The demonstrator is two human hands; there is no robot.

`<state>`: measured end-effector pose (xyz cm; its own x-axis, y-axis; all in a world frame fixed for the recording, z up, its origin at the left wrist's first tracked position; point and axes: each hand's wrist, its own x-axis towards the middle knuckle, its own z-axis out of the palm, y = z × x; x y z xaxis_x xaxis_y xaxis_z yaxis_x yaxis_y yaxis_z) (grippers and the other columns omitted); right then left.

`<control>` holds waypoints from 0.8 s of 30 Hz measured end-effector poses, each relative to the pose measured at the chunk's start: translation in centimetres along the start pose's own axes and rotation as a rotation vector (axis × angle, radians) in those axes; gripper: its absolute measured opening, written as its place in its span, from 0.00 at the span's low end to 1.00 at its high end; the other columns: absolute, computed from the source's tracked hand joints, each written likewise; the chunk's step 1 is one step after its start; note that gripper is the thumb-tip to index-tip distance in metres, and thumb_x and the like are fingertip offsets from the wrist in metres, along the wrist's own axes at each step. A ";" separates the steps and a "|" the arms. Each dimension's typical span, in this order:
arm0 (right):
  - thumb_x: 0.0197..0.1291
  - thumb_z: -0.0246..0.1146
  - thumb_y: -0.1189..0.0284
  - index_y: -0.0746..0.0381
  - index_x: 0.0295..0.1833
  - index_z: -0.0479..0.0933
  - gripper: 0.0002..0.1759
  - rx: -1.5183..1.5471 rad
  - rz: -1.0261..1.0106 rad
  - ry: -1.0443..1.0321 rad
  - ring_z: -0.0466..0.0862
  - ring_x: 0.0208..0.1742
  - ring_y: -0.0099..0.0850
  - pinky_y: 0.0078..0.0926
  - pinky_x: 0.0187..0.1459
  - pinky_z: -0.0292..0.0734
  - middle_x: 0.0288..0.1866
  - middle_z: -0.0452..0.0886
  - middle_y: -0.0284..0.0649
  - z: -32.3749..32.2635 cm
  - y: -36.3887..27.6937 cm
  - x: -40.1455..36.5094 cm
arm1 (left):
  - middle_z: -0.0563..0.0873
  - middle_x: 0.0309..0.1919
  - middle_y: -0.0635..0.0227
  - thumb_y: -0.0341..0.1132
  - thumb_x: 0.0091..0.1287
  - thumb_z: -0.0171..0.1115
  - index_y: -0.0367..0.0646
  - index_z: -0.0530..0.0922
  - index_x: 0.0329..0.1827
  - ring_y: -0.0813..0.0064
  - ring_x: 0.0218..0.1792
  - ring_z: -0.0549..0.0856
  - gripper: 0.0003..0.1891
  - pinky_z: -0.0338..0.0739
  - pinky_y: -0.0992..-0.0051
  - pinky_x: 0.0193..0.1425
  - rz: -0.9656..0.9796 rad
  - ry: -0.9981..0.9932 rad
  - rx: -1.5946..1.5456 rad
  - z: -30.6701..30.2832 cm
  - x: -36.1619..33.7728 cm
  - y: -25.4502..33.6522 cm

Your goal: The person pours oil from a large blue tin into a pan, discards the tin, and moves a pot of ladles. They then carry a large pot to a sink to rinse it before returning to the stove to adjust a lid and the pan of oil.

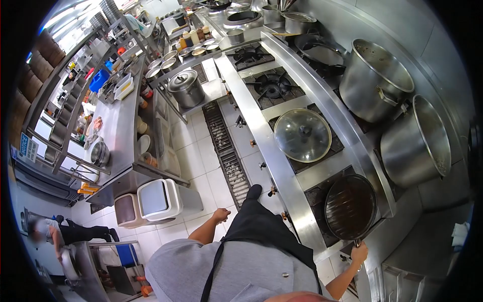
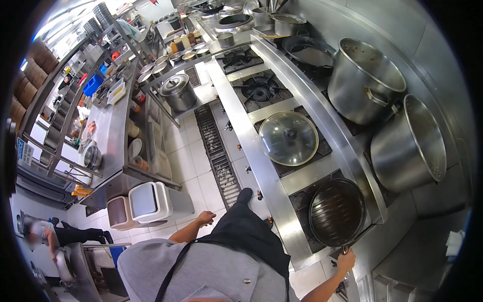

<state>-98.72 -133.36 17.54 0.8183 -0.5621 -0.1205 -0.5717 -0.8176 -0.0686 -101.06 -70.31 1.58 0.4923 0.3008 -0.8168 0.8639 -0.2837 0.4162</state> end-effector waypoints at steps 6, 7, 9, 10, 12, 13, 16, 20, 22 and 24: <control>0.46 0.63 0.69 0.57 0.44 0.77 0.16 0.010 0.010 -0.059 0.79 0.44 0.52 0.48 0.45 0.73 0.39 0.80 0.51 -0.7 -0.4 -0.1 | 0.81 0.24 0.63 0.45 0.61 0.58 0.40 0.80 0.43 0.71 0.21 0.80 0.17 0.68 0.71 0.18 0.021 -0.008 -0.028 0.4 0.7 0.1; 0.46 0.63 0.69 0.57 0.44 0.77 0.16 0.008 0.011 -0.058 0.79 0.44 0.52 0.48 0.45 0.73 0.39 0.80 0.51 -0.9 -0.5 -0.1 | 0.81 0.24 0.63 0.45 0.61 0.58 0.40 0.80 0.43 0.71 0.21 0.80 0.17 0.68 0.71 0.18 0.021 -0.011 -0.027 0.5 0.7 0.2; 0.46 0.64 0.69 0.57 0.45 0.76 0.17 0.008 0.018 -0.073 0.78 0.46 0.52 0.48 0.46 0.73 0.40 0.81 0.50 -0.9 -0.6 -0.2 | 0.81 0.24 0.63 0.45 0.61 0.59 0.40 0.80 0.43 0.71 0.21 0.80 0.17 0.68 0.70 0.18 0.021 -0.012 -0.043 0.5 0.6 0.3; 0.46 0.64 0.69 0.57 0.45 0.76 0.17 0.008 0.019 -0.072 0.78 0.46 0.52 0.48 0.46 0.73 0.40 0.81 0.50 -0.8 -0.5 -0.2 | 0.81 0.24 0.63 0.45 0.61 0.59 0.40 0.80 0.43 0.71 0.21 0.80 0.17 0.68 0.70 0.18 0.022 -0.013 -0.042 0.6 0.6 0.3; 0.45 0.63 0.70 0.57 0.41 0.76 0.14 0.035 -0.026 0.012 0.80 0.41 0.54 0.50 0.43 0.74 0.36 0.81 0.51 -0.5 -0.4 -0.3 | 0.81 0.24 0.63 0.45 0.61 0.59 0.39 0.80 0.42 0.71 0.21 0.80 0.17 0.68 0.70 0.18 0.022 -0.010 -0.036 0.7 0.7 0.3; 0.45 0.63 0.70 0.57 0.41 0.76 0.14 0.035 -0.026 0.014 0.80 0.41 0.54 0.50 0.43 0.74 0.36 0.81 0.51 -0.5 -0.4 -0.3 | 0.81 0.24 0.63 0.45 0.61 0.59 0.39 0.80 0.42 0.71 0.21 0.80 0.17 0.68 0.70 0.18 0.023 -0.011 -0.037 0.7 0.7 0.3; 0.46 0.64 0.70 0.57 0.41 0.76 0.14 0.014 -0.007 0.018 0.80 0.40 0.54 0.50 0.42 0.74 0.35 0.82 0.50 -0.6 -0.5 -0.3 | 0.81 0.24 0.64 0.45 0.61 0.59 0.40 0.80 0.42 0.71 0.21 0.80 0.17 0.69 0.70 0.18 0.024 -0.012 -0.031 0.7 0.6 0.2; 0.47 0.63 0.69 0.56 0.45 0.76 0.16 0.021 0.041 -0.090 0.78 0.47 0.51 0.48 0.46 0.73 0.41 0.81 0.49 -1.5 -1.1 -0.5 | 0.81 0.23 0.64 0.45 0.60 0.59 0.40 0.80 0.42 0.72 0.20 0.80 0.17 0.69 0.70 0.18 0.024 -0.018 -0.037 0.8 0.8 0.0; 0.47 0.63 0.70 0.56 0.44 0.76 0.15 0.025 0.040 -0.081 0.78 0.47 0.51 0.48 0.46 0.73 0.40 0.81 0.49 -1.5 -1.1 -0.5 | 0.81 0.23 0.64 0.46 0.60 0.59 0.40 0.80 0.43 0.72 0.20 0.80 0.18 0.69 0.70 0.18 0.027 -0.017 -0.041 1.0 0.9 -0.2; 0.46 0.62 0.70 0.57 0.42 0.76 0.14 0.042 0.020 -0.042 0.78 0.46 0.52 0.48 0.46 0.73 0.39 0.80 0.50 -1.0 -0.9 -0.4 | 0.81 0.22 0.65 0.45 0.60 0.59 0.40 0.80 0.42 0.71 0.20 0.80 0.17 0.68 0.71 0.17 0.020 -0.022 -0.036 1.2 1.2 -0.2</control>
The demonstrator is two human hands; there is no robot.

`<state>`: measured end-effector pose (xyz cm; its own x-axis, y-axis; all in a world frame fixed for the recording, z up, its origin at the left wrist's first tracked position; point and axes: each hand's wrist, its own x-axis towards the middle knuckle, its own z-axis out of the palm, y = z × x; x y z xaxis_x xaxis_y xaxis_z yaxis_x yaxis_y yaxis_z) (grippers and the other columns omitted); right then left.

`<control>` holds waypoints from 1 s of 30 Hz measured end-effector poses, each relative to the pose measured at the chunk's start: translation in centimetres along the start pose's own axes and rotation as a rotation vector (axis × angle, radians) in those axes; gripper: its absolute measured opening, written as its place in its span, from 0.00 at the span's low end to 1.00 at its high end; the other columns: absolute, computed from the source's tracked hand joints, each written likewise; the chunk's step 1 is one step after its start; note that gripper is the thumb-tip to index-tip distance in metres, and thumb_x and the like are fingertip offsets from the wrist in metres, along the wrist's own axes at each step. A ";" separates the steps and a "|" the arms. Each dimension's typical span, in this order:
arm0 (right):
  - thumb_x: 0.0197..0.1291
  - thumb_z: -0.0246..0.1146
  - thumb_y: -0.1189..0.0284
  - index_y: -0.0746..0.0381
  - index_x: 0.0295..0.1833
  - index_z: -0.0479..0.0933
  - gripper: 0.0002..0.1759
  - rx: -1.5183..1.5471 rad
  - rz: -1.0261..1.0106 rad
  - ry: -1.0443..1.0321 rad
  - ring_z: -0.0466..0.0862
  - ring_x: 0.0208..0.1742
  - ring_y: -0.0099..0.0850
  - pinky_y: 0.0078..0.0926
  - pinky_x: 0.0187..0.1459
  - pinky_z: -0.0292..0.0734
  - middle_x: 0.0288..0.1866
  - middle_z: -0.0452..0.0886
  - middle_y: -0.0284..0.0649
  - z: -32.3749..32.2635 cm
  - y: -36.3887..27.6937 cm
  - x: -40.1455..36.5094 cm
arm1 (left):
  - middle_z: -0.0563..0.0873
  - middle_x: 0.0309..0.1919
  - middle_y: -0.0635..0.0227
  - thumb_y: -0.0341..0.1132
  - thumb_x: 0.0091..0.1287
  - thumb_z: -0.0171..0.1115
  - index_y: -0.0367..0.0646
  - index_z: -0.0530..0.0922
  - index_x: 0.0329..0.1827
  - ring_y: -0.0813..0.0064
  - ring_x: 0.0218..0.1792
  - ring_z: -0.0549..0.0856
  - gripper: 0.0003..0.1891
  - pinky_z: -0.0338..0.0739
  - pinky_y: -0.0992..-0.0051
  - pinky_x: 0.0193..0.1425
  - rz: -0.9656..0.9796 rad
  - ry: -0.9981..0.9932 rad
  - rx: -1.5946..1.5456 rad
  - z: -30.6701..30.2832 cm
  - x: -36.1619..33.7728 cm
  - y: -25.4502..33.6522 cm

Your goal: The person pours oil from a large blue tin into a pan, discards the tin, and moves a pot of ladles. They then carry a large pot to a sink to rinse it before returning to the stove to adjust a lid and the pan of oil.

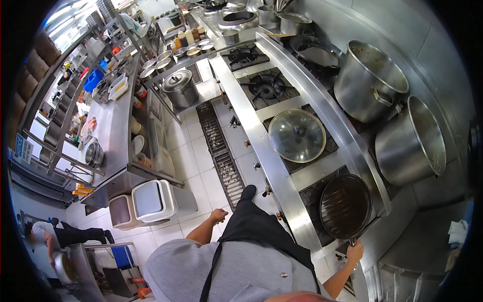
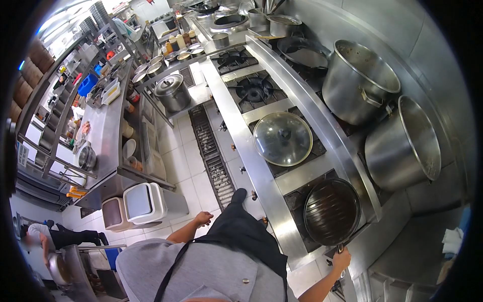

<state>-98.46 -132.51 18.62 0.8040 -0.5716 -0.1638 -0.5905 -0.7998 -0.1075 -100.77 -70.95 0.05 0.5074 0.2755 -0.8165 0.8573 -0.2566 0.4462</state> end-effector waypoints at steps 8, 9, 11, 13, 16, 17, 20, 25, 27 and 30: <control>0.47 0.59 0.71 0.58 0.40 0.77 0.12 -0.028 0.023 0.057 0.78 0.43 0.54 0.50 0.45 0.72 0.37 0.80 0.51 0.6 0.2 0.3 | 0.82 0.29 0.66 0.49 0.62 0.58 0.46 0.79 0.47 0.73 0.26 0.81 0.18 0.72 0.70 0.27 -0.022 -0.059 0.069 0.1 0.3 0.6; 0.47 0.58 0.72 0.59 0.39 0.78 0.11 -0.026 0.025 0.067 0.78 0.42 0.54 0.50 0.44 0.72 0.37 0.80 0.52 0.7 0.3 0.3 | 0.82 0.29 0.66 0.49 0.62 0.58 0.46 0.79 0.47 0.73 0.26 0.81 0.18 0.72 0.70 0.27 -0.019 -0.059 0.064 0.2 0.5 0.5; 0.47 0.58 0.72 0.59 0.38 0.78 0.11 -0.013 0.001 0.083 0.78 0.42 0.55 0.50 0.44 0.72 0.37 0.80 0.52 1.1 0.6 0.5 | 0.82 0.22 0.64 0.46 0.60 0.58 0.42 0.81 0.45 0.71 0.22 0.84 0.18 0.73 0.70 0.19 0.031 -0.007 0.052 0.4 0.8 0.4; 0.47 0.58 0.72 0.60 0.37 0.78 0.10 0.003 -0.034 0.095 0.78 0.42 0.55 0.50 0.44 0.72 0.36 0.80 0.53 1.4 1.0 0.7 | 0.82 0.21 0.64 0.46 0.60 0.58 0.41 0.81 0.45 0.71 0.22 0.84 0.18 0.73 0.70 0.19 0.040 -0.015 0.051 0.6 1.0 0.4; 0.47 0.58 0.72 0.61 0.36 0.78 0.09 0.046 -0.019 0.106 0.77 0.41 0.56 0.50 0.43 0.71 0.35 0.80 0.53 1.5 0.5 0.9 | 0.82 0.21 0.64 0.47 0.60 0.58 0.40 0.81 0.44 0.70 0.23 0.84 0.19 0.74 0.69 0.20 0.038 -0.010 0.040 0.2 0.9 0.3; 0.48 0.58 0.72 0.61 0.36 0.78 0.09 0.041 -0.014 0.096 0.78 0.41 0.55 0.50 0.43 0.71 0.35 0.80 0.52 1.2 0.2 0.6 | 0.83 0.22 0.63 0.48 0.60 0.58 0.39 0.81 0.44 0.70 0.23 0.84 0.20 0.75 0.69 0.21 0.046 -0.007 0.050 0.2 0.8 0.4; 0.48 0.58 0.71 0.60 0.37 0.78 0.09 -0.006 0.003 0.087 0.78 0.42 0.54 0.50 0.43 0.71 0.36 0.80 0.51 1.0 0.5 0.4 | 0.84 0.24 0.61 0.49 0.60 0.59 0.39 0.81 0.44 0.69 0.23 0.84 0.21 0.76 0.67 0.22 0.061 -0.013 0.090 0.5 0.8 0.5; 0.50 0.58 0.70 0.59 0.38 0.76 0.09 -0.012 -0.029 0.099 0.79 0.41 0.52 0.49 0.42 0.72 0.36 0.80 0.50 2.0 1.2 1.1 | 0.83 0.23 0.62 0.47 0.60 0.59 0.40 0.81 0.43 0.70 0.22 0.84 0.19 0.75 0.68 0.21 0.027 -0.014 0.057 0.2 0.2 0.4; 0.49 0.58 0.70 0.59 0.38 0.76 0.09 0.004 -0.062 0.116 0.78 0.40 0.52 0.49 0.41 0.72 0.36 0.80 0.50 3.3 3.0 1.4 | 0.82 0.22 0.64 0.46 0.61 0.59 0.40 0.80 0.43 0.72 0.20 0.81 0.18 0.72 0.69 0.22 0.028 -0.041 0.012 0.2 0.3 0.1; 0.48 0.59 0.72 0.59 0.39 0.75 0.10 -0.017 -0.024 0.051 0.78 0.39 0.52 0.49 0.40 0.72 0.35 0.79 0.50 1.3 1.4 0.8 | 0.82 0.24 0.65 0.46 0.62 0.59 0.41 0.80 0.43 0.72 0.22 0.81 0.17 0.72 0.69 0.23 -0.006 -0.045 -0.004 0.4 0.1 0.3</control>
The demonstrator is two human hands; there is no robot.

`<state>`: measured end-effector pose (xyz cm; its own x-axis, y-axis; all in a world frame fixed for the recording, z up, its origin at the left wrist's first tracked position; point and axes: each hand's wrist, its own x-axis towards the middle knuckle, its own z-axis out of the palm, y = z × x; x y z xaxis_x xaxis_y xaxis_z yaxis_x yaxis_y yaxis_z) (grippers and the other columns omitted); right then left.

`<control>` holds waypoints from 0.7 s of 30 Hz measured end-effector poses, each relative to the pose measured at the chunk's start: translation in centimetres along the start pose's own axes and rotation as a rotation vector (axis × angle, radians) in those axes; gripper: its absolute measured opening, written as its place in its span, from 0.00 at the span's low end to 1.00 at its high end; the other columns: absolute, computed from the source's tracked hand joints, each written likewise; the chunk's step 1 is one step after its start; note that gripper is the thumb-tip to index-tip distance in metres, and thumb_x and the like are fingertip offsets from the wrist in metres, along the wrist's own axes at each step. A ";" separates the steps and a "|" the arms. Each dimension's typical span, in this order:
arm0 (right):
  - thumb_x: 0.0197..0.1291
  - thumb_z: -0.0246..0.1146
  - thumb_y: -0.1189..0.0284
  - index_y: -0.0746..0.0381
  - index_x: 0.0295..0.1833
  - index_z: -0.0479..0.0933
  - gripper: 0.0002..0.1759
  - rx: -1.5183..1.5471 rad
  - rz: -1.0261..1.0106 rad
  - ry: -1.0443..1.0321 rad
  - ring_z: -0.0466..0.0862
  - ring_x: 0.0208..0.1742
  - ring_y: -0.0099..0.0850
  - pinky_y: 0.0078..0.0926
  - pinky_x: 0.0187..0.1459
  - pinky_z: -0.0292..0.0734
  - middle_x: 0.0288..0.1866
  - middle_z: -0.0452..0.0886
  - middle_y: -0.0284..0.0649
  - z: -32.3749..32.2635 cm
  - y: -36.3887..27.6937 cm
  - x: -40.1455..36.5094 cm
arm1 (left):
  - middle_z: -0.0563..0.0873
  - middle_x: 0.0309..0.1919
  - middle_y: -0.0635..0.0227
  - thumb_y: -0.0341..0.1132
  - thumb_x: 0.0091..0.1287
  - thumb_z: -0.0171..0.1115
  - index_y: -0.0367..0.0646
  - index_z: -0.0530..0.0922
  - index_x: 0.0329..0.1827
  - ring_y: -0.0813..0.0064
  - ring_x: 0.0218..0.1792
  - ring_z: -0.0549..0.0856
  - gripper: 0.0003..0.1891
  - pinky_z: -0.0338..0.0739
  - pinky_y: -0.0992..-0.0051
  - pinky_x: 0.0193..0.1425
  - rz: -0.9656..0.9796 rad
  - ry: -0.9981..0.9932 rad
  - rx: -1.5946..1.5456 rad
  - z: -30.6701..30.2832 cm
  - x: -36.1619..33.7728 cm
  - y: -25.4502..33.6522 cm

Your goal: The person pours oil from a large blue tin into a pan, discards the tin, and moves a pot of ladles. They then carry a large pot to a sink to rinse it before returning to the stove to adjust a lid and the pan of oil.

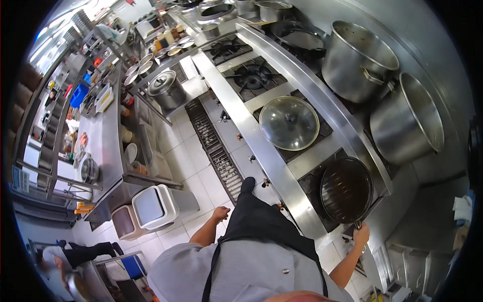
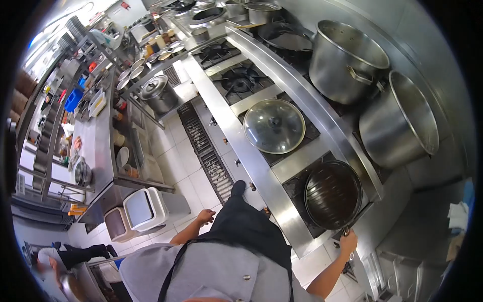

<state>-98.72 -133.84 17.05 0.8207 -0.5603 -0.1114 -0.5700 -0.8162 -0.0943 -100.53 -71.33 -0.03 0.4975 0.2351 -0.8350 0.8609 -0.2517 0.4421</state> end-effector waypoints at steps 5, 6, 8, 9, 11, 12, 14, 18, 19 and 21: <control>0.45 0.60 0.77 0.61 0.38 0.74 0.10 0.108 0.001 0.020 0.78 0.39 0.51 0.48 0.40 0.71 0.32 0.77 0.50 -0.1 -0.2 -0.4 | 0.82 0.24 0.65 0.45 0.62 0.59 0.41 0.81 0.43 0.73 0.22 0.81 0.16 0.71 0.70 0.24 -0.032 -0.012 -0.011 -0.1 -0.1 -0.5; 0.44 0.60 0.78 0.60 0.38 0.74 0.12 0.102 -0.040 0.078 0.77 0.40 0.52 0.48 0.41 0.71 0.33 0.76 0.50 0.6 0.4 -0.2 | 0.82 0.24 0.65 0.45 0.62 0.59 0.42 0.81 0.43 0.73 0.21 0.80 0.16 0.71 0.70 0.24 -0.042 -0.014 -0.011 -0.1 -0.2 -0.4; 0.43 0.61 0.79 0.60 0.39 0.73 0.13 0.098 -0.081 0.134 0.76 0.40 0.52 0.48 0.41 0.70 0.35 0.75 0.50 1.7 1.1 -0.1 | 0.82 0.24 0.66 0.45 0.62 0.58 0.43 0.80 0.43 0.73 0.22 0.80 0.16 0.70 0.70 0.24 -0.043 -0.021 -0.003 -0.3 -0.3 -0.2; 0.42 0.61 0.80 0.59 0.44 0.73 0.19 0.076 -0.053 0.145 0.75 0.44 0.53 0.47 0.43 0.70 0.40 0.73 0.51 2.2 1.4 -0.1 | 0.82 0.25 0.66 0.45 0.62 0.58 0.43 0.80 0.44 0.73 0.23 0.80 0.16 0.70 0.70 0.24 -0.043 -0.024 0.000 -0.3 -0.3 -0.1; 0.40 0.62 0.81 0.57 0.48 0.72 0.24 0.054 -0.026 0.157 0.73 0.47 0.53 0.47 0.46 0.70 0.45 0.71 0.51 1.6 0.6 -0.6 | 0.82 0.25 0.66 0.46 0.62 0.58 0.44 0.80 0.44 0.73 0.23 0.81 0.16 0.69 0.70 0.23 -0.042 -0.026 0.003 -0.6 -0.3 0.3; 0.39 0.62 0.82 0.56 0.55 0.69 0.31 0.124 -0.048 0.187 0.71 0.50 0.53 0.47 0.49 0.69 0.48 0.69 0.51 1.2 0.2 -1.1 | 0.82 0.25 0.66 0.46 0.62 0.58 0.44 0.80 0.44 0.73 0.24 0.81 0.16 0.70 0.70 0.24 -0.039 -0.030 0.006 -0.7 -0.2 0.4; 0.38 0.62 0.83 0.54 0.61 0.67 0.37 0.196 -0.071 0.221 0.69 0.53 0.54 0.46 0.52 0.67 0.52 0.67 0.51 -0.2 -0.5 -1.6 | 0.82 0.26 0.66 0.46 0.62 0.58 0.45 0.80 0.44 0.73 0.24 0.81 0.16 0.70 0.70 0.24 -0.032 -0.033 0.008 -0.9 0.0 0.9; 0.40 0.63 0.84 0.55 0.69 0.59 0.45 0.305 -0.213 0.310 0.67 0.57 0.53 0.43 0.59 0.63 0.56 0.65 0.52 -0.6 -0.8 -0.8 | 0.81 0.24 0.66 0.46 0.62 0.58 0.44 0.80 0.42 0.74 0.23 0.80 0.15 0.69 0.71 0.22 0.015 -0.023 0.015 -1.4 1.8 1.1; 0.41 0.63 0.83 0.56 0.69 0.58 0.45 0.336 -0.223 0.403 0.67 0.58 0.53 0.43 0.60 0.62 0.56 0.66 0.52 -0.7 -0.5 -1.3 | 0.81 0.24 0.66 0.46 0.62 0.58 0.44 0.79 0.42 0.74 0.23 0.80 0.15 0.69 0.71 0.21 0.035 -0.035 0.029 -1.4 2.1 0.5; 0.44 0.63 0.81 0.58 0.69 0.59 0.42 0.343 -0.152 0.449 0.66 0.60 0.53 0.43 0.61 0.61 0.59 0.66 0.56 -1.8 -1.8 -1.7 | 0.82 0.28 0.64 0.45 0.64 0.55 0.43 0.77 0.46 0.74 0.25 0.80 0.16 0.70 0.73 0.21 0.040 -0.071 0.020 -1.6 1.6 1.3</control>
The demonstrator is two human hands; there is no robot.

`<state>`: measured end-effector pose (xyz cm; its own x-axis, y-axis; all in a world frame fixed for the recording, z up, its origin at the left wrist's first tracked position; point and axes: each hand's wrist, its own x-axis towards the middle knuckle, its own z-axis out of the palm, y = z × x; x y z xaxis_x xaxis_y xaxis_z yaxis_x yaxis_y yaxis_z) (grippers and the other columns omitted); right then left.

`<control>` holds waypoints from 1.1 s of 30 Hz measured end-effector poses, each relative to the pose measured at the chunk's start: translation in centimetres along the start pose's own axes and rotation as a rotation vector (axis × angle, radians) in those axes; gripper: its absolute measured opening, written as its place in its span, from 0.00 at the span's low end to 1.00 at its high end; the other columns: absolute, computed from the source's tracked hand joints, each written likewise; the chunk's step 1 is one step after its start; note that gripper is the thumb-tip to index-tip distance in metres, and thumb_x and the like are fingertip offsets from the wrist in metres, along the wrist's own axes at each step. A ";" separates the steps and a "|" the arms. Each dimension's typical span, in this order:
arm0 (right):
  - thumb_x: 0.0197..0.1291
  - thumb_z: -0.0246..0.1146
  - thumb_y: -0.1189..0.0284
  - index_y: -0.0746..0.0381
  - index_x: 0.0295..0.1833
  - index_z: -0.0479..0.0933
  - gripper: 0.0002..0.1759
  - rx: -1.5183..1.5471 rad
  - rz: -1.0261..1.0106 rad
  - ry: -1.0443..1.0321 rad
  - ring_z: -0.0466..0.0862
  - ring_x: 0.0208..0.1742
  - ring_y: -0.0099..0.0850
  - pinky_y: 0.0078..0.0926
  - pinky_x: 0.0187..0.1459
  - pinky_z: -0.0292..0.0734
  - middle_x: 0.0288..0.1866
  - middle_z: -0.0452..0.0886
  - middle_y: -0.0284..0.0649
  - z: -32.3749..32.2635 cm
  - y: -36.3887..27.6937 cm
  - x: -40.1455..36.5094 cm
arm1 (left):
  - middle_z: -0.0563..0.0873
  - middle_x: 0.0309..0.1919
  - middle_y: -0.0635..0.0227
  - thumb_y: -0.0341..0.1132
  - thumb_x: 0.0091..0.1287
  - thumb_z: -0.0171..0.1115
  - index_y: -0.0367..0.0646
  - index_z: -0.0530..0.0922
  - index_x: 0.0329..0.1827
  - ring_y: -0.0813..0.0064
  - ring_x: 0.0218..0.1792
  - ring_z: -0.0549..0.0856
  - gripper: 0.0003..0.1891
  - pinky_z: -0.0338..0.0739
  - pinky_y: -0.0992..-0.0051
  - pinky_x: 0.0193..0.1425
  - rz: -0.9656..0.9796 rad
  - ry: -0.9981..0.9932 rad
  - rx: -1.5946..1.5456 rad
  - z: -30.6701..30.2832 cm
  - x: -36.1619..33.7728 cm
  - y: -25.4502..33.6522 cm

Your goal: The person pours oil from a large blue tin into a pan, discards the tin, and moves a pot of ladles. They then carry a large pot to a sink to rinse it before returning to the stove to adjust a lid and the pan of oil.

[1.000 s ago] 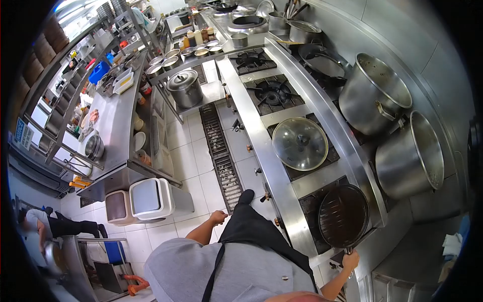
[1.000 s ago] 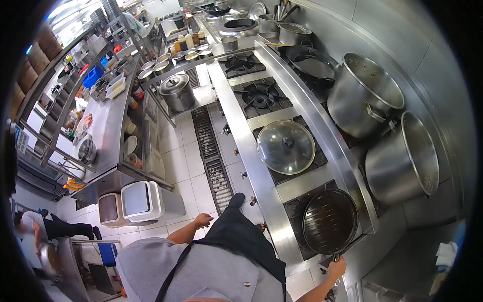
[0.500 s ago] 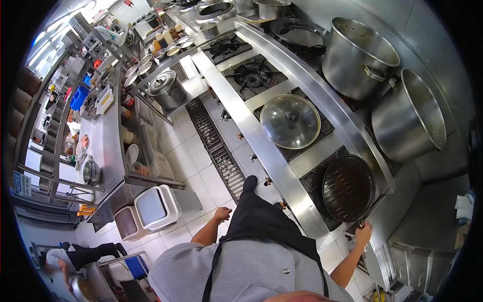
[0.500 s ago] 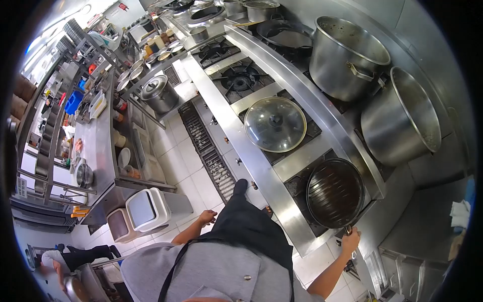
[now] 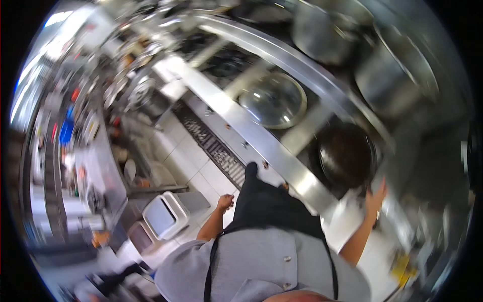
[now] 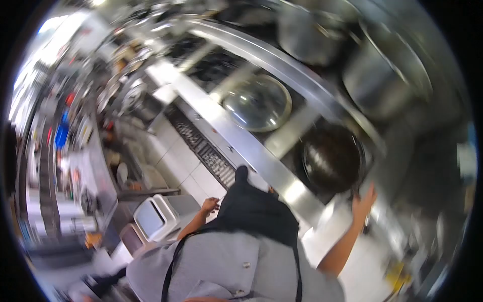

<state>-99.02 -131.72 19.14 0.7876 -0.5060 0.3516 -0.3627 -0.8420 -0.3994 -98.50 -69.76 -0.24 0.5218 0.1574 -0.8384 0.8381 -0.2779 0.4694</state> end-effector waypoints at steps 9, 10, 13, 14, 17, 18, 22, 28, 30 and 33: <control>0.45 0.63 0.79 0.56 0.64 0.64 0.36 -0.074 0.161 0.057 0.70 0.56 0.49 0.42 0.55 0.68 0.55 0.68 0.53 -3.4 -1.6 -2.5 | 0.83 0.32 0.64 0.44 0.68 0.52 0.44 0.72 0.54 0.72 0.28 0.82 0.17 0.73 0.73 0.27 0.083 -0.126 0.101 -0.7 0.4 4.2; 0.46 0.63 0.79 0.57 0.63 0.66 0.33 -0.068 0.192 0.092 0.71 0.56 0.48 0.41 0.54 0.69 0.54 0.69 0.52 -3.5 -1.8 -2.8 | 0.83 0.32 0.64 0.44 0.68 0.52 0.44 0.73 0.53 0.71 0.28 0.83 0.17 0.73 0.73 0.27 0.098 -0.120 0.097 -1.0 0.8 4.8; 0.47 0.61 0.80 0.60 0.58 0.70 0.27 0.000 0.202 0.362 0.75 0.47 0.42 0.35 0.47 0.73 0.47 0.72 0.47 -3.5 -1.3 -4.8 | 0.83 0.34 0.64 0.45 0.67 0.54 0.44 0.74 0.51 0.70 0.30 0.83 0.16 0.73 0.73 0.27 0.160 -0.040 0.029 -1.8 1.7 7.5; 0.47 0.61 0.80 0.60 0.58 0.70 0.27 0.001 0.207 0.361 0.75 0.47 0.42 0.35 0.47 0.73 0.47 0.72 0.47 -3.6 -1.4 -5.4 | 0.82 0.32 0.67 0.43 0.68 0.54 0.44 0.75 0.48 0.73 0.29 0.83 0.14 0.73 0.76 0.25 0.237 0.008 -0.006 -2.0 2.4 8.6; 0.48 0.60 0.81 0.62 0.53 0.74 0.22 0.150 0.415 0.461 0.76 0.36 0.34 0.27 0.37 0.73 0.40 0.73 0.41 -4.0 -2.0 -7.4 | 0.78 0.26 0.70 0.39 0.68 0.56 0.39 0.75 0.40 0.81 0.23 0.77 0.11 0.71 0.81 0.24 0.662 0.189 0.034 -2.5 4.0 14.7; 0.49 0.60 0.81 0.62 0.52 0.74 0.21 0.103 0.391 0.473 0.75 0.32 0.31 0.26 0.33 0.72 0.37 0.73 0.40 -3.9 -2.0 -8.0 | 0.81 0.28 0.66 0.37 0.66 0.56 0.37 0.76 0.43 0.75 0.26 0.81 0.12 0.74 0.75 0.27 0.802 0.259 0.242 -3.3 5.2 17.3; 0.49 0.59 0.82 0.61 0.50 0.75 0.19 0.042 0.403 0.428 0.74 0.25 0.28 0.25 0.28 0.71 0.34 0.73 0.37 -4.0 -2.4 -10.1 | 0.84 0.34 0.54 0.35 0.62 0.59 0.36 0.75 0.50 0.60 0.33 0.83 0.16 0.75 0.67 0.41 1.024 0.455 0.535 -0.3 -0.1 30.8; 0.51 0.59 0.82 0.61 0.47 0.76 0.16 0.042 0.515 0.403 0.75 0.24 0.28 0.24 0.27 0.71 0.33 0.74 0.38 -4.6 -2.7 -13.2 | 0.82 0.40 0.51 0.44 0.61 0.60 0.42 0.69 0.60 0.51 0.44 0.81 0.26 0.73 0.60 0.47 1.257 0.485 0.821 4.4 -0.4 43.8; 0.51 0.59 0.81 0.61 0.46 0.76 0.15 0.025 0.530 0.390 0.75 0.24 0.28 0.25 0.27 0.71 0.33 0.74 0.38 -4.8 -2.7 -14.6 | 0.81 0.43 0.48 0.47 0.61 0.59 0.41 0.69 0.60 0.49 0.46 0.80 0.28 0.73 0.58 0.49 1.311 0.528 0.856 5.6 1.9 45.8; 0.51 0.59 0.81 0.61 0.45 0.77 0.14 -0.019 0.556 0.363 0.76 0.25 0.29 0.25 0.27 0.72 0.33 0.75 0.39 -5.1 -3.1 -16.8 | 0.78 0.49 0.44 0.54 0.61 0.56 0.37 0.68 0.59 0.45 0.51 0.78 0.32 0.71 0.54 0.54 1.279 0.468 0.905 6.6 3.2 48.2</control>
<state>-113.65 -121.55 18.76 0.2640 -0.8942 0.3616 -0.6777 -0.4387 -0.5901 -57.47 -88.94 17.85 0.9041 -0.3887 0.1775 -0.4261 -0.8518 0.3047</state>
